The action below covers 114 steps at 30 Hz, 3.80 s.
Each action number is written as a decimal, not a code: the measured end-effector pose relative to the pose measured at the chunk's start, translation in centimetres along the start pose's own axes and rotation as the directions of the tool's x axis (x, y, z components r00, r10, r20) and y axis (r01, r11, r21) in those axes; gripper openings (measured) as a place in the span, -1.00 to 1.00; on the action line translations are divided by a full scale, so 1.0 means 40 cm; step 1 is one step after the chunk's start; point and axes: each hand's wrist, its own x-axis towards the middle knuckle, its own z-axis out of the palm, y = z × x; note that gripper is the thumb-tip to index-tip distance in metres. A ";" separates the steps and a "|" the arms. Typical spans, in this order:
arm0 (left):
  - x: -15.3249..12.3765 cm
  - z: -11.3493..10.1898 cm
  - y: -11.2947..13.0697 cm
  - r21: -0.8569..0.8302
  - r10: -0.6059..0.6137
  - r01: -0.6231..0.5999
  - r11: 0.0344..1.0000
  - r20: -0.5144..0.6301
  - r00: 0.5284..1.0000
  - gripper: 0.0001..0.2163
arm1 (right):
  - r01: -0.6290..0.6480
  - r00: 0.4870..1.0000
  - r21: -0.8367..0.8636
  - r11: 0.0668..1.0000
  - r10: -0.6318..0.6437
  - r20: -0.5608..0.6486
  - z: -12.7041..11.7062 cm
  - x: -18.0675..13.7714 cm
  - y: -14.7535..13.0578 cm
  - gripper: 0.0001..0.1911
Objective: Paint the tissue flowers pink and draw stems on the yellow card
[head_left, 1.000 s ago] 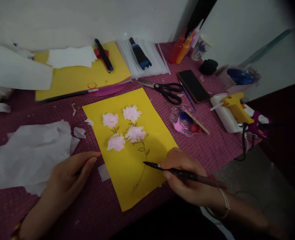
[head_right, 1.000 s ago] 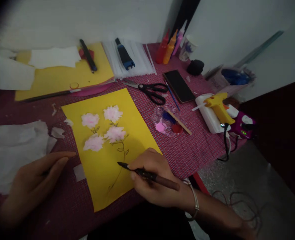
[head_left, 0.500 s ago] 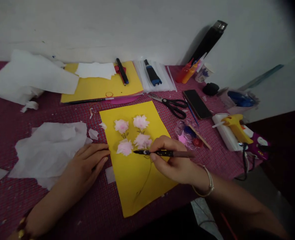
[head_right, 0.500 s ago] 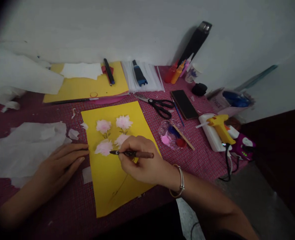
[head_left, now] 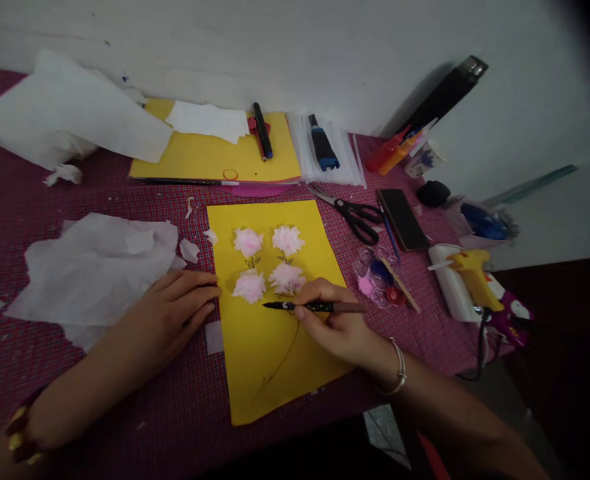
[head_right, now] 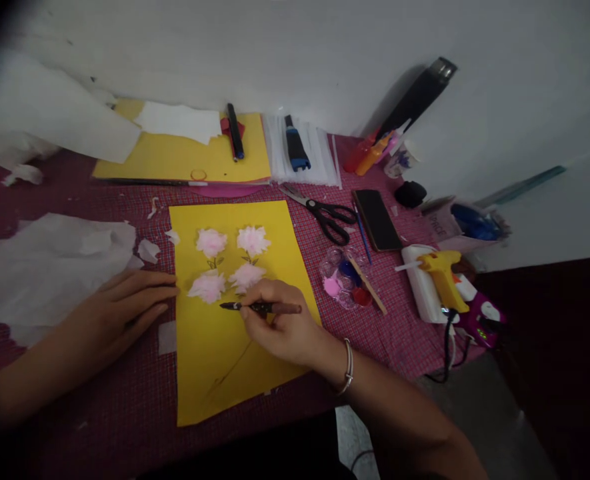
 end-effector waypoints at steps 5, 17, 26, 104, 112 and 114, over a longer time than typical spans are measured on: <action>-0.001 0.003 -0.001 0.001 -0.004 0.004 1.000 0.002 1.000 -0.76 | 0.003 1.000 0.002 1.000 -0.003 0.000 0.006 -0.001 0.004 -0.90; -0.006 0.008 -0.005 0.036 0.017 -0.018 0.999 0.024 1.000 -0.78 | -0.023 0.998 0.064 0.998 0.027 -0.062 0.005 0.013 0.012 -0.91; -0.005 0.009 -0.007 0.044 0.024 -0.025 0.999 0.023 0.999 -0.77 | -0.019 0.999 0.067 0.998 0.021 -0.033 0.012 0.007 0.009 -0.88; 0.002 -0.010 0.004 0.100 -0.009 -0.001 0.995 0.107 0.994 -0.70 | -0.198 0.980 0.265 0.944 0.198 0.026 -0.073 -0.008 -0.072 -0.93; -0.003 0.002 0.001 0.156 -0.003 -0.022 0.987 0.157 0.988 -0.66 | -0.099 0.995 0.088 0.991 0.095 0.039 -0.030 -0.027 -0.033 -0.90; -0.005 0.007 -0.001 0.179 0.004 -0.033 0.983 0.161 0.987 -0.66 | -0.057 0.998 0.043 0.997 0.055 0.039 -0.025 -0.031 -0.026 -0.90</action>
